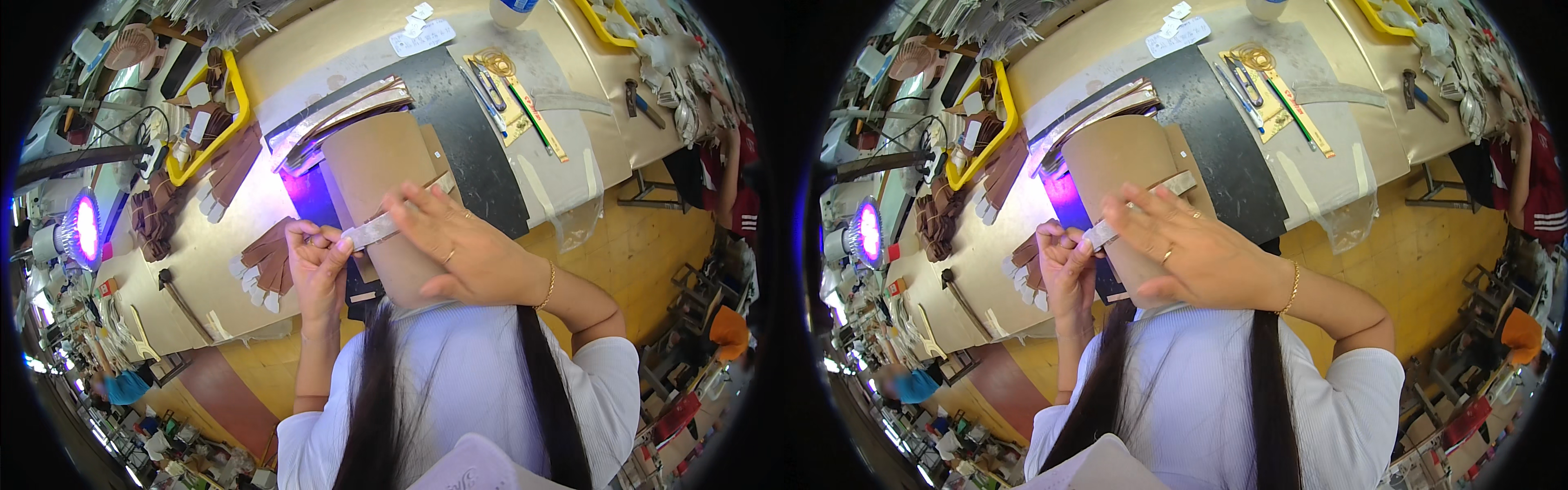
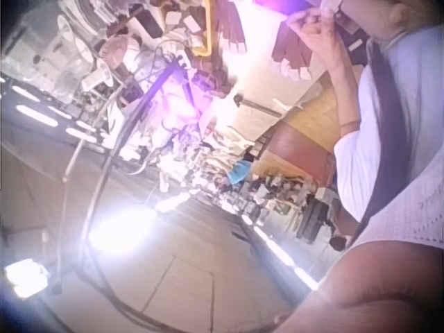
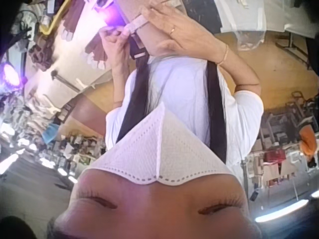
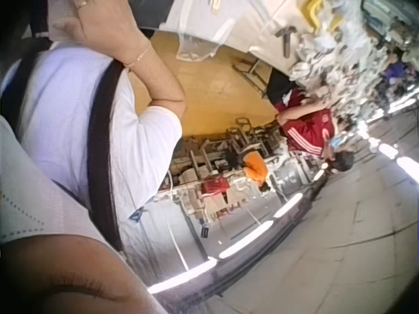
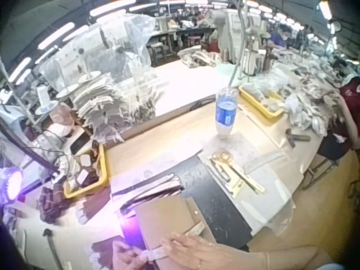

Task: The person wraps a white strip around a brown cylindrical object, aligning and smoothing it by hand. The person repeats this wrapping process on multiple cylinders, placing each finished unit on the table.

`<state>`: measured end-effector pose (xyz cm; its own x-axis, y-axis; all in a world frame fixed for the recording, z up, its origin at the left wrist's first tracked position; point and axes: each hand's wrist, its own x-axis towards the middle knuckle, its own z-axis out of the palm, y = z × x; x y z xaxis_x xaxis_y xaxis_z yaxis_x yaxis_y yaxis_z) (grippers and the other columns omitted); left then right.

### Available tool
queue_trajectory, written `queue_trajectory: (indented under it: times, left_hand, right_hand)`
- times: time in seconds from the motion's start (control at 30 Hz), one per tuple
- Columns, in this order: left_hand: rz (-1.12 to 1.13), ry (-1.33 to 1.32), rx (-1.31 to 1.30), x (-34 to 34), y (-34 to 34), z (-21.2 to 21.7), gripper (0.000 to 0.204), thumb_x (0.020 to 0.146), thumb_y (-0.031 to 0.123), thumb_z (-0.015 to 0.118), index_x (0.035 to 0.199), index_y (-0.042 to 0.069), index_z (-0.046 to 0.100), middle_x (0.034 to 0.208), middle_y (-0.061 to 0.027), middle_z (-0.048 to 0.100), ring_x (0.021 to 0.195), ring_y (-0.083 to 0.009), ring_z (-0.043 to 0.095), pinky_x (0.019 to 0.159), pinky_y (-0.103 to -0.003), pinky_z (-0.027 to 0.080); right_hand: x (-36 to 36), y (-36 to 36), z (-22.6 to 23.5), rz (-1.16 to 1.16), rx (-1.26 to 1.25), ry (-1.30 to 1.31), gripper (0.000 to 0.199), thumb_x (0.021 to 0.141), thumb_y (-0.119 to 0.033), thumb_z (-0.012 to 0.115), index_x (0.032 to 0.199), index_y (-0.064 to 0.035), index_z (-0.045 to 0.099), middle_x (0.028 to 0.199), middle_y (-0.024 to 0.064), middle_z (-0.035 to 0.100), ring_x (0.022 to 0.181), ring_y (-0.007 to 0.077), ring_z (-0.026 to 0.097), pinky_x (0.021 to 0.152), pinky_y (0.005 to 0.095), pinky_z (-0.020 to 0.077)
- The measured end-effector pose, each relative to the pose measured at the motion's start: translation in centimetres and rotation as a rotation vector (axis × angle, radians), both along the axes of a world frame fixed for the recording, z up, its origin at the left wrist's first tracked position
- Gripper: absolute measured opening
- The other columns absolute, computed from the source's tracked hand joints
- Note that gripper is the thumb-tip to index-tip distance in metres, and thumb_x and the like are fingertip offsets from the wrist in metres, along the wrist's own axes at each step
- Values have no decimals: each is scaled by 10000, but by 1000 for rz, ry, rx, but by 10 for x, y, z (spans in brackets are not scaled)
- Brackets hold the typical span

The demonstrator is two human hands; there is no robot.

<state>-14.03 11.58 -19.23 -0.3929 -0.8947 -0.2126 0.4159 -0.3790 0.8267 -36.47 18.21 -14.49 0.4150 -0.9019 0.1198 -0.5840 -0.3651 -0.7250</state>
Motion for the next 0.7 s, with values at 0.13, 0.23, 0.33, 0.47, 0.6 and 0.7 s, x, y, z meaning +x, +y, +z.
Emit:
queue_trajectory:
  times: [0.13,0.23,0.33,0.47,0.6,0.7]
  left_hand:
    - [-24,14,45,-2,-3,-2,398,782,-58,643,1046,84,382,794,-79,598,716,-177,599,663,-267,503]
    - [-56,-3,79,-3,-6,-1,389,798,-54,634,1065,74,383,782,-92,608,709,-178,598,682,-274,493]
    - [-70,-52,71,2,-9,4,361,801,-47,640,1099,27,450,798,-103,625,727,-176,605,700,-273,492]
    - [-143,-329,-93,15,-22,21,257,785,-43,661,1036,-38,609,835,-125,646,773,-174,622,720,-258,506]
    - [-192,-110,-482,2,-46,60,122,766,-55,664,887,-46,671,815,-146,648,703,-202,640,677,-266,536]
    - [-87,39,-394,-5,-74,60,151,811,-22,629,958,-58,641,805,-158,648,666,-218,647,623,-281,552]
  right_hand:
    - [-6,17,-35,-222,192,-318,886,881,-626,296,1447,-22,-21,1504,193,107,1388,333,138,1114,371,158]
    - [-8,26,-49,-270,332,-418,916,872,-650,267,1435,-32,-108,1507,196,81,1388,328,139,1112,340,164]
    - [-10,20,-47,-288,387,-493,911,879,-634,277,1425,-47,-155,1498,218,103,1371,342,194,1103,342,190]
    - [-25,6,-45,-322,534,-925,858,907,-594,296,1421,-114,-196,1479,248,147,1301,376,337,1064,381,281]
    - [-42,-13,-31,-570,343,-743,839,887,-638,259,1461,-109,-48,1465,226,222,1313,331,333,1061,407,286]
    - [-52,-18,-28,-613,229,-739,831,884,-654,239,1466,-85,67,1440,208,292,1286,323,375,1058,405,291]
